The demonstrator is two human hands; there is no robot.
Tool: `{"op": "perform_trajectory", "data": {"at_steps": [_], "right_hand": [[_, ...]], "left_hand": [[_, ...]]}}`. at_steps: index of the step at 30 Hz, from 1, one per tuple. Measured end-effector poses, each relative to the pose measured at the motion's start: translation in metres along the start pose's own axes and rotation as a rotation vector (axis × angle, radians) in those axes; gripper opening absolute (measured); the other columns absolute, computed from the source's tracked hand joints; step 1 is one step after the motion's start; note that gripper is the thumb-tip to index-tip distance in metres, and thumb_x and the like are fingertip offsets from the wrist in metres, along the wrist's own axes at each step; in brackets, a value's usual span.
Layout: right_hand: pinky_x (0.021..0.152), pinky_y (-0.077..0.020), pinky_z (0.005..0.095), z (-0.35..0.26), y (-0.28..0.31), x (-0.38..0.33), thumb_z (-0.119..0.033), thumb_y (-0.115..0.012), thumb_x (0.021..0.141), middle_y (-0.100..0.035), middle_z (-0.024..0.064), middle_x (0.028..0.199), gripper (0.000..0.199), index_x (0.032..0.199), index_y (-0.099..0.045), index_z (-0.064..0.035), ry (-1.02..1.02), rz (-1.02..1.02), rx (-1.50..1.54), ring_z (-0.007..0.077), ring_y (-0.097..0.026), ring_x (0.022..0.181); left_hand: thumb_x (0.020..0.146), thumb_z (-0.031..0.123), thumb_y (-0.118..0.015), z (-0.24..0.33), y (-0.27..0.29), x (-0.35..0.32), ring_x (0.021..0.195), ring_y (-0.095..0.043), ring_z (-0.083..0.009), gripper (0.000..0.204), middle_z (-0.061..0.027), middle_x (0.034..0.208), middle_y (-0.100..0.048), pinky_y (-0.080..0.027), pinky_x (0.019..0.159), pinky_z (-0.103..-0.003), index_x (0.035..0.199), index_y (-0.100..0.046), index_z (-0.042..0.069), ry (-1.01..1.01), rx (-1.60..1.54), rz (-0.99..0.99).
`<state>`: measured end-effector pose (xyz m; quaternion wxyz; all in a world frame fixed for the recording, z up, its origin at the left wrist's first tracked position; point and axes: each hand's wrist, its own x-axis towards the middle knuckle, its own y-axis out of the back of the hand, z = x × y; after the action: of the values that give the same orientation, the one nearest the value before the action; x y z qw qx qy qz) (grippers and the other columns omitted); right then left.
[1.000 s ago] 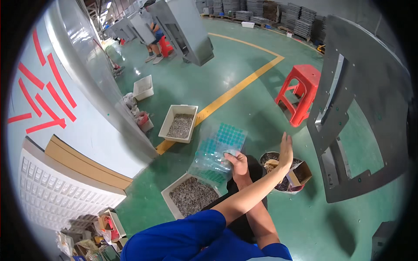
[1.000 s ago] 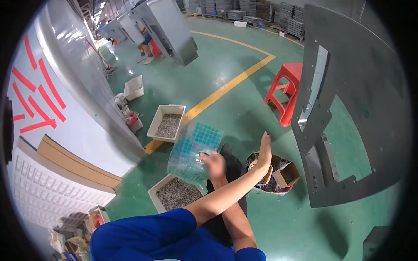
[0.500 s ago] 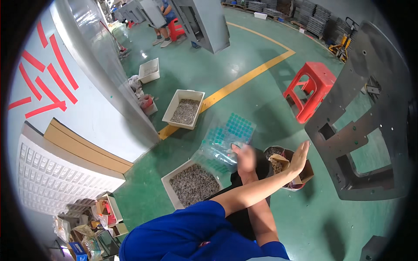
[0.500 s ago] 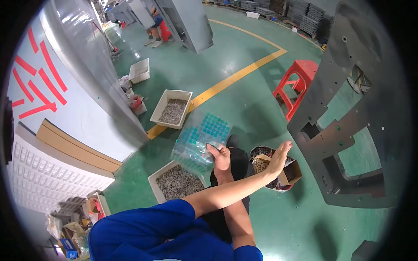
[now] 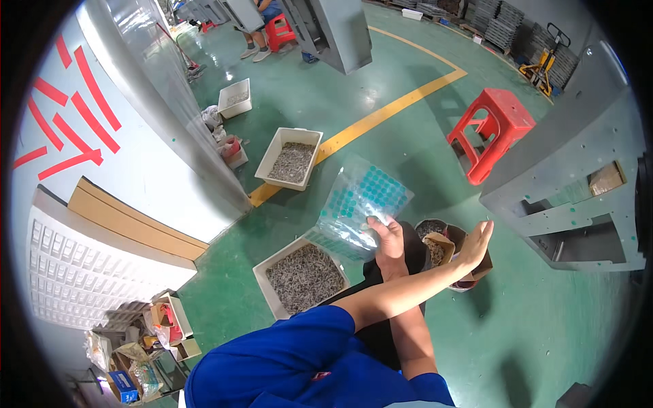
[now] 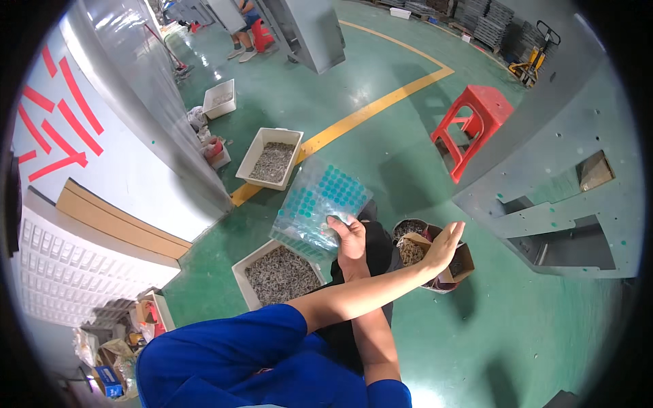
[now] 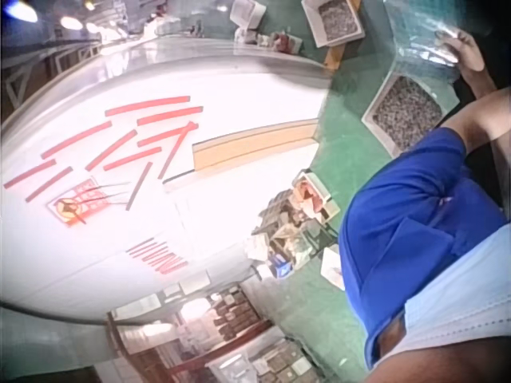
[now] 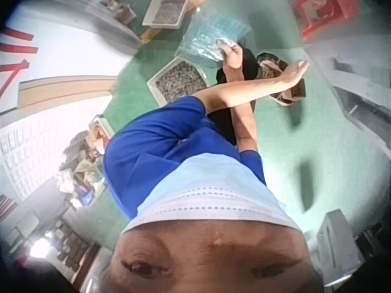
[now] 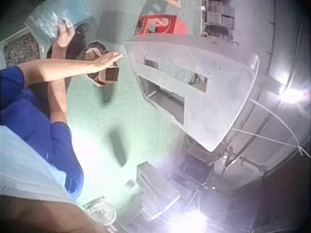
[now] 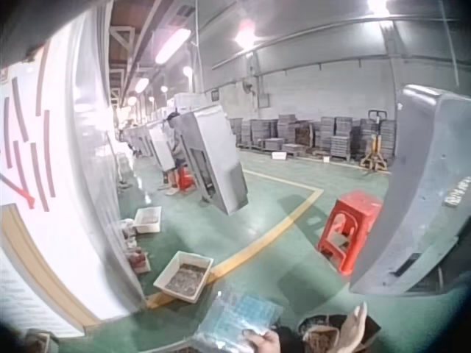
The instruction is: Applying green circular stickers to designated spots inside a metal enclosure.
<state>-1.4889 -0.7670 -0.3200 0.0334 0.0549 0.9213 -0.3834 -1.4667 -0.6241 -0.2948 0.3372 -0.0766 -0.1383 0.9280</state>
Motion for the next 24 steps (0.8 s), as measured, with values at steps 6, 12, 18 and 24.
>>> {"op": "perform_trajectory", "data": {"at_steps": [6,12,18,24], "right_hand": [[0.067,-0.0504,0.0291,0.001,-0.003,0.000,0.001,-0.065,0.079,-0.066,0.0041,0.084,0.012,0.090,-0.064,-0.0034,0.000,0.011,0.044,0.0148,-0.062,0.072],[0.069,-0.0499,0.0292,0.000,-0.001,0.000,0.000,-0.067,0.078,-0.066,0.0043,0.085,0.012,0.089,-0.065,-0.0034,-0.039,0.023,0.020,0.0146,-0.063,0.072],[0.068,-0.0499,0.0284,0.000,0.003,0.000,-0.002,-0.067,0.079,-0.066,0.0047,0.083,0.009,0.088,-0.065,-0.0026,-0.051,0.042,-0.031,0.0150,-0.063,0.072],[0.068,-0.0501,0.0278,0.003,-0.001,0.001,-0.002,-0.068,0.079,-0.066,0.0047,0.082,0.009,0.087,-0.065,-0.0023,-0.023,0.045,0.011,0.0149,-0.063,0.072]], "left_hand": [[0.096,0.054,-0.033,-0.009,-0.009,0.000,0.110,-0.050,-0.0254,0.068,-0.0200,0.114,-0.055,-0.036,0.096,-0.035,0.122,-0.046,-0.007,-0.175,0.023,0.187],[0.097,0.051,-0.035,-0.008,-0.009,-0.001,0.101,-0.054,-0.0256,0.062,-0.0207,0.102,-0.057,-0.039,0.089,-0.036,0.112,-0.051,-0.007,-0.186,0.004,0.193],[0.096,0.044,-0.040,-0.011,-0.010,-0.003,0.098,-0.055,-0.0281,0.051,-0.0222,0.099,-0.057,-0.041,0.086,-0.038,0.102,-0.054,-0.005,-0.063,0.150,0.026],[0.084,0.017,-0.060,-0.025,-0.007,-0.003,0.098,-0.056,-0.0329,0.024,-0.0186,0.100,-0.058,-0.044,0.085,-0.039,0.098,-0.056,-0.002,-0.121,0.443,-0.148]]}}
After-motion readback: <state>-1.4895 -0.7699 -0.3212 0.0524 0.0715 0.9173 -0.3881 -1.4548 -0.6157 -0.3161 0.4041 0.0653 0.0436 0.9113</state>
